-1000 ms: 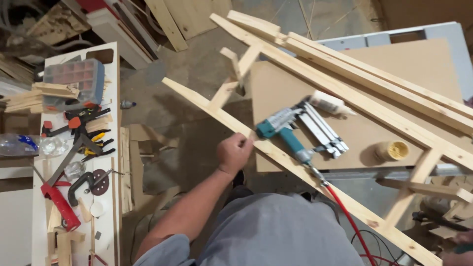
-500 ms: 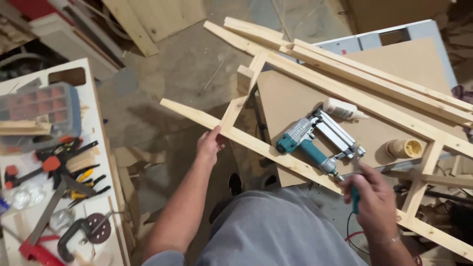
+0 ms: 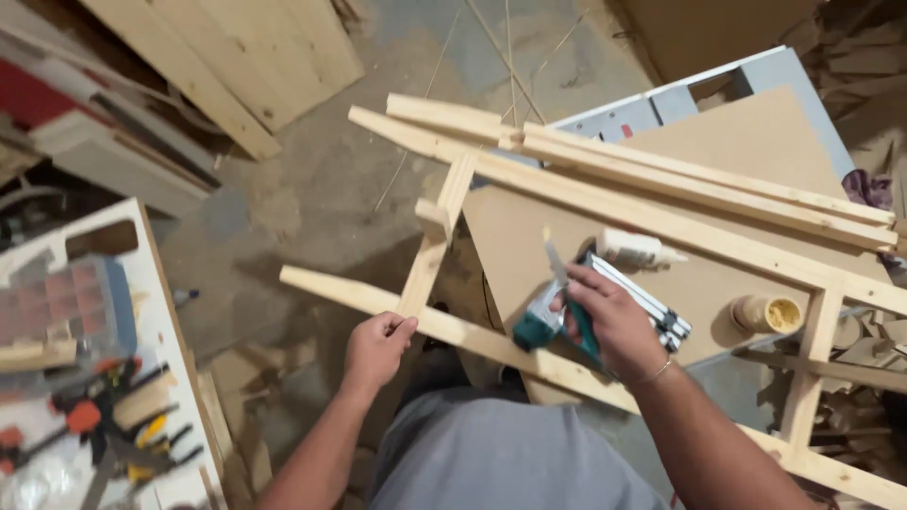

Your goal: Assembling a wooden frame using glue and a pneumatic nail gun

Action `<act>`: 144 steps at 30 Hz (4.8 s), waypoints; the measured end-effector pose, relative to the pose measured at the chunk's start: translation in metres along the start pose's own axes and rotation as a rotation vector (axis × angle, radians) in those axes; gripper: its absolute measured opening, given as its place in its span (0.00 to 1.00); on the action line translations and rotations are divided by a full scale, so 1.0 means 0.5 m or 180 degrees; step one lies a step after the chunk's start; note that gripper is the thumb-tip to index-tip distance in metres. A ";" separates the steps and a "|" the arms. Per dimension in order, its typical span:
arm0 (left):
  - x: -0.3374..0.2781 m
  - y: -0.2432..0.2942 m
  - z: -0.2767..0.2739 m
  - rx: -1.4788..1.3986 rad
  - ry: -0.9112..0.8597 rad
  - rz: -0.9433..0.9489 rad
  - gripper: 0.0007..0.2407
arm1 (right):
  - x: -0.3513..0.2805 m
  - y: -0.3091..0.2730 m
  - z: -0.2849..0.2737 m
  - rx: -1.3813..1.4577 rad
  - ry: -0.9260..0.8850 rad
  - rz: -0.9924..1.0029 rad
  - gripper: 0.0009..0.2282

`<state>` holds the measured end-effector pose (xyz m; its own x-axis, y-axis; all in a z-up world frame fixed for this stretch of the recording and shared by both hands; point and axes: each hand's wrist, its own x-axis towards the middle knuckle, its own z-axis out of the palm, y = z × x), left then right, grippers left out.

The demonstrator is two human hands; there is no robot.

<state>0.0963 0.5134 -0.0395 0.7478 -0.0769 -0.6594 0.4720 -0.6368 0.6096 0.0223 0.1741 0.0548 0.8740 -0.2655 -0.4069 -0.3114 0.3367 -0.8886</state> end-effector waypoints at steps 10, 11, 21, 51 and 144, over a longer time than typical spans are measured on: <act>0.155 0.270 -0.108 0.1043 -0.0868 0.0658 0.39 | 0.227 -0.038 0.180 -0.1694 0.0499 0.0538 0.20; 0.180 0.266 -0.100 0.1014 -0.1207 0.0551 0.42 | 0.251 -0.034 0.186 -0.2476 0.0543 0.0717 0.20; 0.251 0.249 -0.068 0.0409 -0.1719 0.0988 0.40 | 0.370 0.076 0.194 -0.4670 0.0674 -0.0400 0.19; 0.255 0.256 -0.083 0.0824 -0.1648 0.1334 0.38 | 0.362 0.093 0.182 -0.4949 0.0810 -0.0515 0.19; 0.276 0.250 -0.068 0.1113 -0.1869 0.0952 0.37 | 0.457 -0.028 0.120 -0.5598 -0.0031 -0.1317 0.13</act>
<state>0.2745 0.4492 -0.0392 0.4024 -0.6200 -0.6736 0.0381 -0.7238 0.6889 0.2487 0.1632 -0.0132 0.9893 -0.0681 -0.1291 -0.0795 -0.9932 -0.0856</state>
